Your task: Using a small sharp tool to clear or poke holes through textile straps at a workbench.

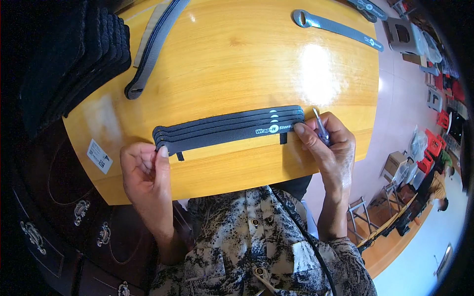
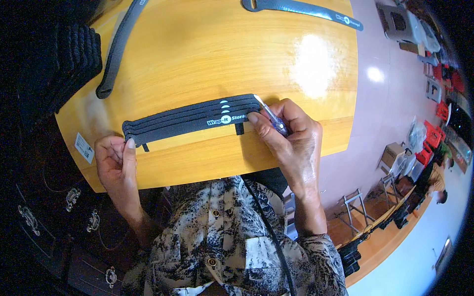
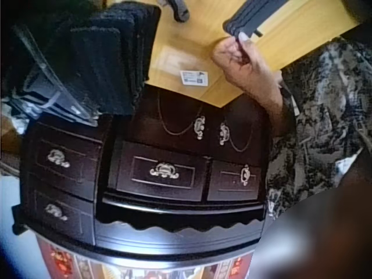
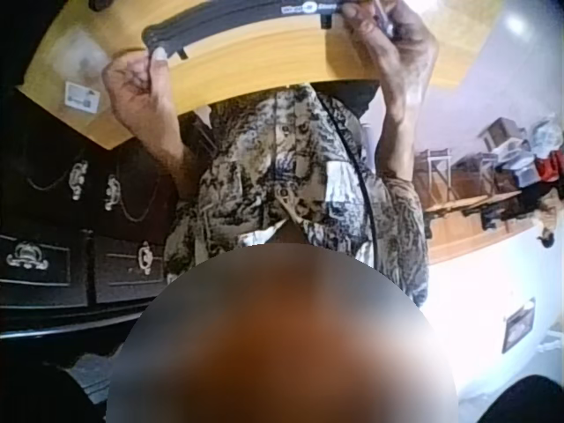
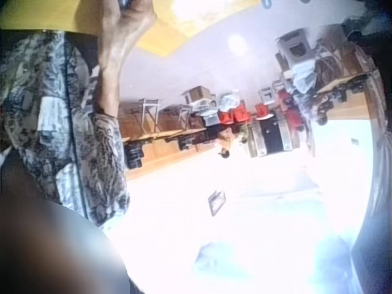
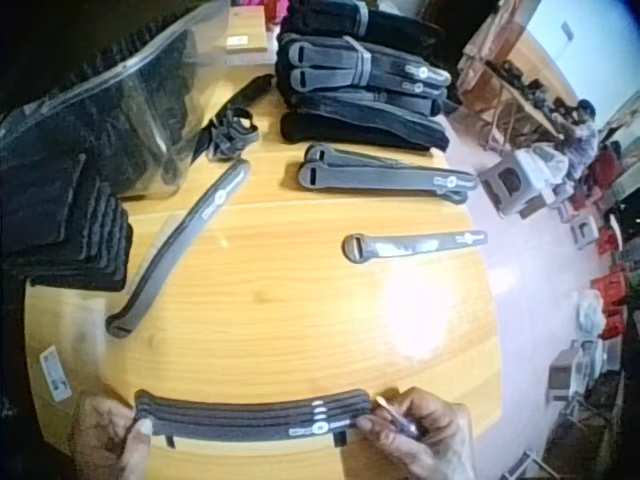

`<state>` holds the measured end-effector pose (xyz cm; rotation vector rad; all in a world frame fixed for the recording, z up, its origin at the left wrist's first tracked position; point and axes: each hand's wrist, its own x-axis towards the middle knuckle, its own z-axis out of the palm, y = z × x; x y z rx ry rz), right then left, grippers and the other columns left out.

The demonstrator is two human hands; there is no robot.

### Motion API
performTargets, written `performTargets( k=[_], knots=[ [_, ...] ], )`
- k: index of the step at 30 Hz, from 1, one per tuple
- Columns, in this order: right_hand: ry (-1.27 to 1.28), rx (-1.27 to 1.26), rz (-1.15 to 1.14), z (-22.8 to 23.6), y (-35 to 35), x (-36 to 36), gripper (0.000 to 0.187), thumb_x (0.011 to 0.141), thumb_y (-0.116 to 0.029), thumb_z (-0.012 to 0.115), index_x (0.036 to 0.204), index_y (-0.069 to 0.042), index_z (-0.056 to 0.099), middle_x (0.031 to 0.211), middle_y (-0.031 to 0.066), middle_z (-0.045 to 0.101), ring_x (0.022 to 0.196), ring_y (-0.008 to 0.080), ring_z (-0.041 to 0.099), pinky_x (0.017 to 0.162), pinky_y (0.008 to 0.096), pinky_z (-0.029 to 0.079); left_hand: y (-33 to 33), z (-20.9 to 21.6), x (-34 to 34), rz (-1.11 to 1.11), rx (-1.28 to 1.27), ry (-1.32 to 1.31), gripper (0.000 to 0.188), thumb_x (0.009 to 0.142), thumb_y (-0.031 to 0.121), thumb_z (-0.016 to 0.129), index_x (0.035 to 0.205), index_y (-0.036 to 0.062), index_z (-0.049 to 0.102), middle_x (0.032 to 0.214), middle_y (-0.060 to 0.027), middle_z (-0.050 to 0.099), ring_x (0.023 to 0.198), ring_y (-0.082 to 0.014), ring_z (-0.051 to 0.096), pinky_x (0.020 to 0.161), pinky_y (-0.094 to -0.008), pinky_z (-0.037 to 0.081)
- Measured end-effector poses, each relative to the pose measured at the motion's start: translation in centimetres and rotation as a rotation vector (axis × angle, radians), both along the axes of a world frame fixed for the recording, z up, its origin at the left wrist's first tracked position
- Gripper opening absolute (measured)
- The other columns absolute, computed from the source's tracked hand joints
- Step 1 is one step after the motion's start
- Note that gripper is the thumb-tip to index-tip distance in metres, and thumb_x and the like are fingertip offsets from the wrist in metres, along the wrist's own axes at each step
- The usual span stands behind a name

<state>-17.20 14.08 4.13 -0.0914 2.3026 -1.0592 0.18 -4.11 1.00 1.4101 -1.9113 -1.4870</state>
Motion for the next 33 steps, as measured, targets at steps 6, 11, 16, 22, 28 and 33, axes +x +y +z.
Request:
performTargets(
  k=[6,11,16,22,28,33],
  knots=[
    [0.014,-0.017,0.021,-0.5,0.1,-0.2,0.018,0.08,-0.009,0.074,0.074,-0.002,0.058,0.062,-0.0053,0.05,0.059,0.0016,0.042,0.051,0.0181,0.033,-0.3,0.0,0.5,-0.072,0.053,-0.001,0.01,0.086,-0.006,0.057,0.086,0.0028,0.052,0.072,0.0058,0.043,0.062,-0.0012,0.034,0.055,-0.0165,0.028],
    [-0.039,-0.141,-0.064,-0.6,-0.5,-0.6,0.015,0.08,-0.007,0.072,0.077,-0.003,0.058,0.062,-0.0042,0.052,0.059,0.0014,0.046,0.051,0.0173,0.036,-0.2,0.1,0.1,-0.017,0.127,0.039,0.008,0.086,-0.006,0.057,0.089,0.0015,0.056,0.073,0.0047,0.048,0.062,-0.0013,0.04,0.055,-0.0164,0.032],
    [-0.131,-0.027,0.089,-0.2,-0.5,-2.5,0.013,0.081,-0.008,0.071,0.079,-0.002,0.06,0.061,-0.0025,0.056,0.05,0.0032,0.049,0.044,0.0193,0.038,-0.1,0.1,0.1,-0.057,0.041,-0.058,0.009,0.087,-0.003,0.059,0.095,0.0003,0.059,0.07,0.0037,0.051,0.06,-0.0021,0.043,0.055,-0.0173,0.036],
    [-0.166,-0.069,0.172,-1.0,-0.4,-3.6,0.014,0.083,-0.012,0.07,0.079,-0.004,0.06,0.06,-0.0028,0.055,0.048,0.0026,0.048,0.043,0.019,0.036,-0.2,-0.7,0.2,-0.065,0.012,-0.059,0.007,0.087,0.001,0.061,0.094,0.0013,0.062,0.072,-0.0009,0.055,0.063,-0.0053,0.049,0.056,-0.0204,0.039],
    [-0.041,-0.077,0.095,0.4,-0.7,-1.4,0.02,0.088,-0.022,0.066,0.078,-0.004,0.061,0.06,-0.0033,0.053,0.051,0.004,0.047,0.045,0.021,0.035,0.7,-1.5,0.6,-0.181,-0.56,-0.036,0.014,0.083,0.0,0.062,0.096,0.0046,0.066,0.086,-0.0094,0.063,0.077,-0.0228,0.06,0.07,-0.0324,0.047],
    [0.234,-0.167,0.403,-2.3,-3.5,0.9,0.026,0.088,-0.024,0.064,0.076,-0.001,0.06,0.053,0.0125,0.046,0.046,0.0184,0.043,0.045,0.0327,0.036,1.4,-1.2,-2.0,-0.779,-0.843,-0.177,0.046,0.086,0.025,0.061,0.13,0.0113,0.052,0.139,-0.01,0.044,0.13,-0.0323,0.037,0.107,-0.0426,0.03]
  ],
)
